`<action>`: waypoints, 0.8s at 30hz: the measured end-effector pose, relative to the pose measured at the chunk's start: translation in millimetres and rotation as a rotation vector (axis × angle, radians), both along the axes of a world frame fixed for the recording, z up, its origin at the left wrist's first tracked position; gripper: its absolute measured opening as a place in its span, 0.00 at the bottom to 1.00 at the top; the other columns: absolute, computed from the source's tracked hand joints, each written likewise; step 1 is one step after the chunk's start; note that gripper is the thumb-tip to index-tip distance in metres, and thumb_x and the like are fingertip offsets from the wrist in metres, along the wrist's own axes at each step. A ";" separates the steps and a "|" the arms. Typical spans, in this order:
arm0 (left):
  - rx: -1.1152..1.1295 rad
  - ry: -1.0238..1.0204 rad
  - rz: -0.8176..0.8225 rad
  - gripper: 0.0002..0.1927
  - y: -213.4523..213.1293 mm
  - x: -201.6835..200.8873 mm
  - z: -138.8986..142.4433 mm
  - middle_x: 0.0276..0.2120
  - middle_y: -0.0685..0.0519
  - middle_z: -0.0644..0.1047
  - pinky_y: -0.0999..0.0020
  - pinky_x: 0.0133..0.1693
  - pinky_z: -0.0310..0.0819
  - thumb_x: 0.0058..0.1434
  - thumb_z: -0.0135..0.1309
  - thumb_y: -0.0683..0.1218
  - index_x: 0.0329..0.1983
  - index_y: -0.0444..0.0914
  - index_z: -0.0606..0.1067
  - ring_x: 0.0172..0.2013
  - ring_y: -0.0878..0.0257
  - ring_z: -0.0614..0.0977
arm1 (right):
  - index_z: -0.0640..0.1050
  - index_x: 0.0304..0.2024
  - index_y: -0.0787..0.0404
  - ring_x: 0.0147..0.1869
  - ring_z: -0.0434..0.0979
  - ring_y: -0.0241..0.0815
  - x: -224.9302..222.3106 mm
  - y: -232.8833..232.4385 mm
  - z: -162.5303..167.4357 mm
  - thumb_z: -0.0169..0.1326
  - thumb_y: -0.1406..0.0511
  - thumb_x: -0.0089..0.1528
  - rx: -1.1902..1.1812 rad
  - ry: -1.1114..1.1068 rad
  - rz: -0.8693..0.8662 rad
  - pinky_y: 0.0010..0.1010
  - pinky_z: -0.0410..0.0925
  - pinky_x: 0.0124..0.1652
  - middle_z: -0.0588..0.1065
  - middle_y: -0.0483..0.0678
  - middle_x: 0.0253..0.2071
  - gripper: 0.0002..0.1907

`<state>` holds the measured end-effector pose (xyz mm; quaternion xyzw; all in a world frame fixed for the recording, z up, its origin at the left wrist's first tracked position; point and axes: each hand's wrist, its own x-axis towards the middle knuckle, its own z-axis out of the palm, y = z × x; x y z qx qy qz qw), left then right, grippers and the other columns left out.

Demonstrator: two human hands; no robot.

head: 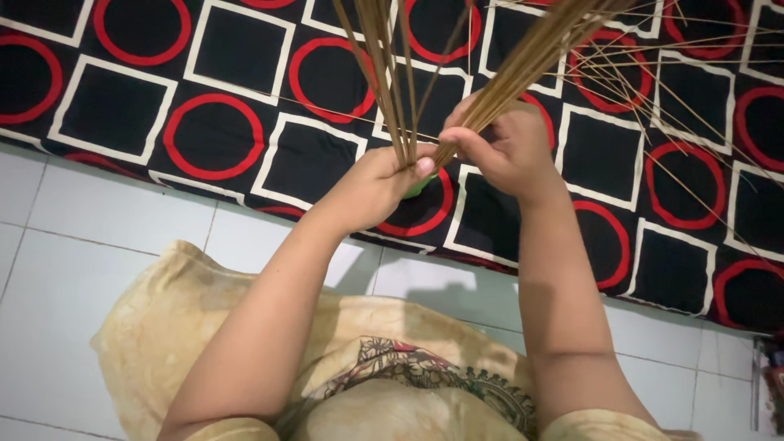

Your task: The person inserts thin wooden sticks into a green plastic broom head one by one, aligning them and pushing them into place. The person continues adding sticks until the broom head is full, then briefly sweeps the patterned mat with the assembled broom.

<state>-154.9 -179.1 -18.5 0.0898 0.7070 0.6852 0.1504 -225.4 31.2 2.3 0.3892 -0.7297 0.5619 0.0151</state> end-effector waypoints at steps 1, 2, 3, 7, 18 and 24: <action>-0.008 0.021 -0.003 0.19 -0.4 -1.3 -0.6 0.29 0.60 0.70 0.71 0.35 0.68 0.73 0.47 0.52 0.57 0.36 0.76 0.31 0.70 0.69 | 0.78 0.41 0.68 0.37 0.78 0.33 -0.8 -2.0 0.3 0.59 0.70 0.69 -0.005 0.002 0.015 0.23 0.69 0.37 0.78 0.47 0.35 0.05; -0.016 0.041 -0.006 0.18 -1.5 -2.7 -0.8 0.29 0.60 0.70 0.72 0.34 0.68 0.73 0.47 0.52 0.56 0.35 0.77 0.30 0.70 0.69 | 0.78 0.41 0.68 0.38 0.78 0.34 -1.5 -3.9 0.8 0.59 0.70 0.70 -0.010 0.002 0.029 0.23 0.70 0.39 0.78 0.47 0.36 0.05; -0.023 0.061 -0.010 0.18 -2.7 -4.0 -0.9 0.28 0.60 0.69 0.72 0.34 0.68 0.73 0.47 0.51 0.54 0.34 0.77 0.30 0.70 0.69 | 0.78 0.41 0.68 0.39 0.79 0.34 -2.1 -5.4 1.4 0.58 0.70 0.70 -0.015 0.003 0.043 0.23 0.71 0.40 0.78 0.47 0.37 0.05; -0.035 0.062 -0.018 0.17 -6.1 -7.4 -0.6 0.28 0.60 0.68 0.71 0.34 0.67 0.73 0.49 0.52 0.51 0.34 0.77 0.30 0.69 0.68 | 0.79 0.41 0.67 0.38 0.79 0.34 -3.8 -7.9 5.1 0.58 0.70 0.69 0.008 -0.034 0.062 0.24 0.71 0.39 0.78 0.46 0.35 0.04; -0.022 0.138 0.021 0.20 -6.7 -14.2 1.6 0.45 0.53 0.83 0.70 0.52 0.74 0.72 0.49 0.52 0.59 0.36 0.78 0.47 0.66 0.81 | 0.81 0.39 0.65 0.37 0.79 0.33 -11.6 3.6 17.2 0.58 0.70 0.67 0.012 -0.094 0.163 0.23 0.69 0.36 0.79 0.45 0.35 0.03; -0.069 0.085 0.018 0.20 -4.2 -15.8 7.1 0.47 0.51 0.83 0.69 0.53 0.74 0.72 0.49 0.52 0.59 0.35 0.77 0.49 0.65 0.82 | 0.80 0.38 0.65 0.35 0.77 0.33 -10.3 3.0 24.1 0.60 0.70 0.66 0.076 0.012 0.059 0.24 0.68 0.35 0.78 0.46 0.32 0.03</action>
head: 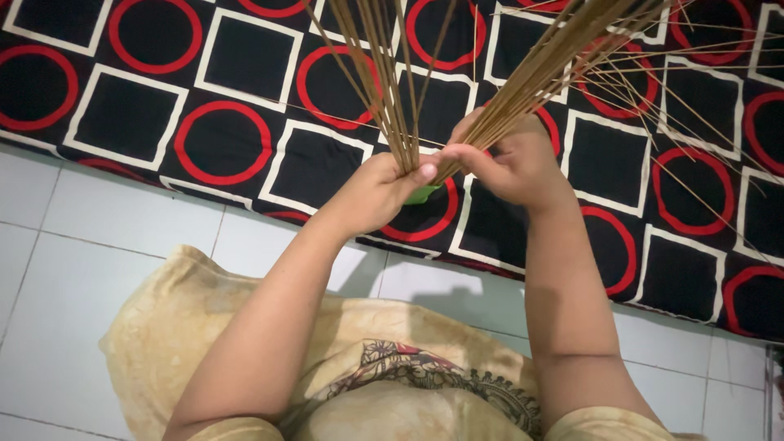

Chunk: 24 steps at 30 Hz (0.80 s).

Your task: The person inserts thin wooden sticks into a green plastic broom head one by one, aligning them and pushing them into place. The person continues adding sticks until the broom head is full, then briefly sweeps the patterned mat with the assembled broom.

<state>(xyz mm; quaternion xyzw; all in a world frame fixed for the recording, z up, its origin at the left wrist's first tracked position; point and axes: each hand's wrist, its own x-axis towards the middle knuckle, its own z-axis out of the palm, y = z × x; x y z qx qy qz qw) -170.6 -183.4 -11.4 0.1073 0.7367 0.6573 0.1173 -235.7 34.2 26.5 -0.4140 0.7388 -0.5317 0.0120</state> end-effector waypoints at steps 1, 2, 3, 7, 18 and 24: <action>0.020 -0.011 -0.009 0.20 0.2 0.7 1.3 0.47 0.51 0.83 0.69 0.53 0.74 0.72 0.49 0.52 0.59 0.35 0.77 0.49 0.65 0.81 | 0.80 0.38 0.65 0.34 0.77 0.33 1.4 -0.3 1.0 0.60 0.70 0.66 -0.005 0.001 -0.008 0.24 0.68 0.35 0.77 0.45 0.31 0.03; 0.040 -0.022 -0.019 0.20 0.2 1.4 2.5 0.47 0.51 0.83 0.69 0.54 0.74 0.72 0.49 0.52 0.59 0.35 0.77 0.49 0.65 0.81 | 0.80 0.37 0.65 0.33 0.77 0.33 2.8 -0.4 2.0 0.60 0.70 0.66 -0.010 0.002 -0.015 0.24 0.68 0.34 0.77 0.45 0.30 0.04; 0.062 -0.031 -0.027 0.20 0.3 2.0 3.5 0.47 0.51 0.83 0.69 0.54 0.74 0.72 0.49 0.52 0.59 0.35 0.77 0.49 0.65 0.81 | 0.80 0.37 0.65 0.32 0.77 0.33 4.3 -0.6 2.9 0.60 0.70 0.66 -0.013 0.005 -0.022 0.24 0.68 0.33 0.77 0.44 0.30 0.04; 0.013 -0.020 -0.010 0.18 4.5 5.3 3.2 0.45 0.52 0.83 0.68 0.52 0.74 0.72 0.50 0.51 0.55 0.35 0.78 0.48 0.65 0.81 | 0.79 0.38 0.65 0.35 0.78 0.34 8.4 1.2 7.4 0.59 0.70 0.67 -0.016 -0.023 0.012 0.24 0.70 0.36 0.78 0.45 0.33 0.03; -0.026 0.121 0.061 0.14 3.9 14.0 -10.9 0.41 0.51 0.80 0.67 0.49 0.74 0.72 0.51 0.48 0.48 0.33 0.78 0.44 0.62 0.80 | 0.81 0.40 0.64 0.34 0.77 0.35 24.5 -4.3 7.1 0.60 0.66 0.68 0.073 0.113 -0.087 0.26 0.68 0.36 0.78 0.45 0.32 0.06; -0.035 0.088 0.049 0.16 5.1 17.4 -11.0 0.43 0.48 0.81 0.67 0.50 0.76 0.71 0.52 0.48 0.53 0.32 0.79 0.46 0.62 0.82 | 0.80 0.39 0.66 0.27 0.76 0.31 28.4 -8.3 -4.0 0.59 0.66 0.67 0.036 -0.081 -0.244 0.22 0.65 0.28 0.77 0.44 0.26 0.07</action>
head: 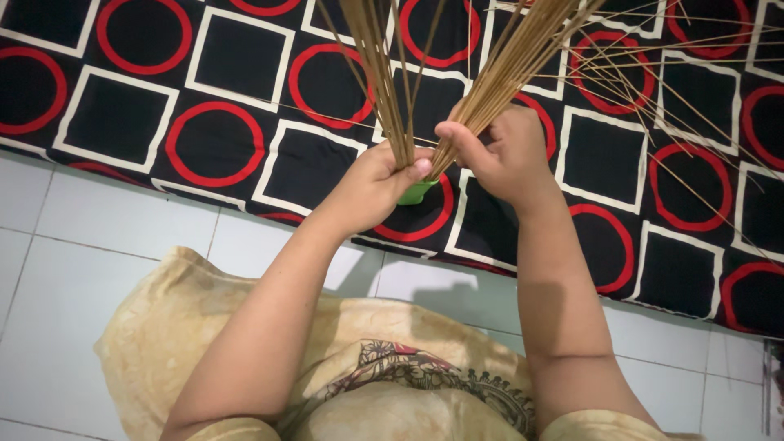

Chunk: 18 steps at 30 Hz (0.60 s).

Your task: The person inserts thin wooden sticks into a green plastic broom head one by one, aligning them and pushing them into place. The person continues adding sticks until the broom head is full, then briefly sweeps the patterned mat with the assembled broom.

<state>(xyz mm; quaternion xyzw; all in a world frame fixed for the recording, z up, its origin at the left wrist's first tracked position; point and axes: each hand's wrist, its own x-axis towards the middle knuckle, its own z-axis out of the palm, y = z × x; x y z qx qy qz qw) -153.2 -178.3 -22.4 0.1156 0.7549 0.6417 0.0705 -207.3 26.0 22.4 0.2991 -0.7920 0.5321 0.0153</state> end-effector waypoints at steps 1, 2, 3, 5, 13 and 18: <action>0.020 -0.008 0.005 0.15 0.2 0.5 0.1 0.44 0.49 0.81 0.68 0.50 0.76 0.71 0.52 0.48 0.52 0.32 0.78 0.46 0.63 0.82 | 0.80 0.39 0.65 0.29 0.77 0.32 0.5 0.1 -1.8 0.59 0.66 0.68 0.006 0.033 0.015 0.23 0.66 0.30 0.77 0.45 0.27 0.07; 0.040 -0.015 0.010 0.15 0.9 1.0 0.1 0.44 0.50 0.81 0.68 0.50 0.76 0.70 0.53 0.47 0.52 0.32 0.78 0.46 0.64 0.82 | 0.80 0.40 0.65 0.30 0.77 0.33 0.8 0.9 -3.2 0.59 0.66 0.68 0.013 0.066 0.030 0.23 0.66 0.31 0.78 0.45 0.28 0.07; 0.061 -0.023 0.015 0.14 1.4 1.3 0.0 0.44 0.50 0.81 0.69 0.49 0.76 0.70 0.53 0.47 0.52 0.32 0.78 0.45 0.65 0.82 | 0.81 0.40 0.65 0.31 0.78 0.34 1.5 1.7 -4.4 0.59 0.66 0.68 0.020 0.099 0.045 0.24 0.67 0.32 0.78 0.46 0.29 0.06; 0.074 -0.073 0.037 0.13 1.9 3.5 -0.4 0.41 0.52 0.81 0.70 0.47 0.76 0.68 0.54 0.46 0.51 0.33 0.78 0.43 0.67 0.81 | 0.81 0.41 0.65 0.34 0.78 0.37 2.7 2.7 -6.3 0.60 0.66 0.69 0.049 0.193 0.065 0.26 0.68 0.35 0.79 0.47 0.32 0.06; 0.004 -0.084 0.083 0.12 -0.1 7.0 7.4 0.34 0.55 0.81 0.72 0.39 0.74 0.68 0.55 0.46 0.49 0.35 0.80 0.35 0.71 0.79 | 0.79 0.42 0.66 0.38 0.79 0.41 6.1 1.6 -11.4 0.58 0.66 0.70 0.060 0.249 0.109 0.30 0.70 0.39 0.78 0.49 0.37 0.07; -0.142 -0.050 0.092 0.14 -1.8 5.3 22.1 0.28 0.51 0.83 0.71 0.33 0.73 0.67 0.55 0.47 0.52 0.38 0.82 0.29 0.70 0.78 | 0.80 0.41 0.67 0.33 0.77 0.36 -4.4 3.1 -23.1 0.57 0.67 0.70 -0.026 0.169 0.050 0.27 0.68 0.35 0.77 0.47 0.33 0.08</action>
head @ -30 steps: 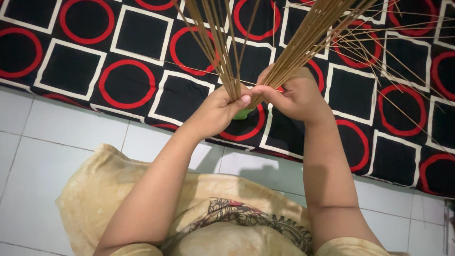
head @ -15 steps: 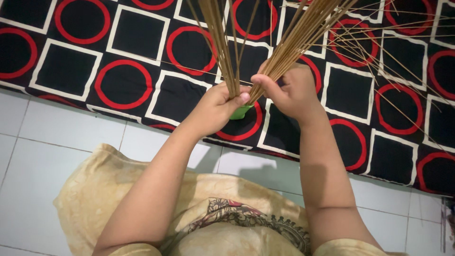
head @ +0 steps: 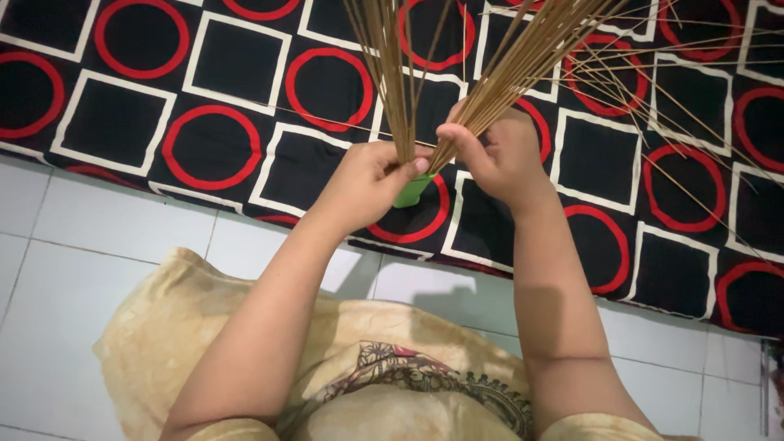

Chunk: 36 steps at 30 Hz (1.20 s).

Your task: The person inserts thin wooden sticks into a green plastic broom head one by one, aligning them and pushing them into place. The person continues adding sticks until the broom head is full, then briefly sweeps the patterned mat with the assembled broom.

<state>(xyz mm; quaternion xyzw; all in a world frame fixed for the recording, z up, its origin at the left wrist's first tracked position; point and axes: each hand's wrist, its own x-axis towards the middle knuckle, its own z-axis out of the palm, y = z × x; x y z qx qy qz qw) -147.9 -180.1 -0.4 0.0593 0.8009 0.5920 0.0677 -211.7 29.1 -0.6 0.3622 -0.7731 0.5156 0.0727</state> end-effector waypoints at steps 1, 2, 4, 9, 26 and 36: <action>-0.009 0.016 0.008 0.15 0.5 -0.1 2.2 0.28 0.51 0.82 0.71 0.33 0.73 0.67 0.55 0.46 0.54 0.39 0.81 0.28 0.70 0.78 | 0.79 0.41 0.67 0.33 0.77 0.35 -2.7 0.9 -3.6 0.57 0.67 0.71 -0.030 -0.043 -0.006 0.25 0.68 0.35 0.77 0.47 0.32 0.08; -0.018 0.030 0.016 0.16 1.1 0.0 3.7 0.27 0.51 0.82 0.72 0.33 0.73 0.67 0.54 0.46 0.55 0.39 0.80 0.28 0.70 0.78 | 0.78 0.41 0.67 0.33 0.77 0.34 -5.7 1.8 -7.4 0.56 0.67 0.71 -0.060 -0.088 -0.013 0.24 0.68 0.34 0.76 0.47 0.32 0.08; -0.013 0.038 0.037 0.17 3.2 -0.1 5.1 0.28 0.50 0.82 0.72 0.34 0.73 0.67 0.53 0.45 0.58 0.40 0.79 0.29 0.70 0.77 | 0.76 0.42 0.67 0.33 0.76 0.32 -12.0 2.7 -15.4 0.54 0.66 0.72 -0.165 -0.171 -0.007 0.22 0.68 0.33 0.76 0.46 0.32 0.08; 0.139 0.165 0.021 0.17 3.8 -6.1 4.0 0.43 0.50 0.84 0.73 0.46 0.77 0.69 0.51 0.45 0.61 0.38 0.77 0.41 0.69 0.84 | 0.74 0.42 0.67 0.34 0.75 0.33 -24.1 4.5 -27.3 0.51 0.67 0.75 -0.335 -0.189 0.066 0.22 0.68 0.36 0.76 0.47 0.35 0.09; 0.117 0.091 -0.035 0.12 5.4 -30.3 19.2 0.39 0.52 0.83 0.73 0.43 0.76 0.70 0.54 0.45 0.52 0.34 0.79 0.39 0.70 0.81 | 0.81 0.41 0.64 0.41 0.78 0.44 -24.8 1.0 45.3 0.60 0.67 0.67 0.145 0.099 0.160 0.33 0.70 0.42 0.79 0.49 0.36 0.05; 0.033 0.044 -0.060 0.12 6.1 -35.7 24.5 0.28 0.55 0.79 0.74 0.36 0.73 0.69 0.50 0.42 0.52 0.35 0.79 0.31 0.73 0.75 | 0.81 0.43 0.64 0.41 0.80 0.46 -30.4 1.8 55.9 0.62 0.65 0.66 0.170 0.036 0.208 0.34 0.71 0.41 0.79 0.50 0.37 0.08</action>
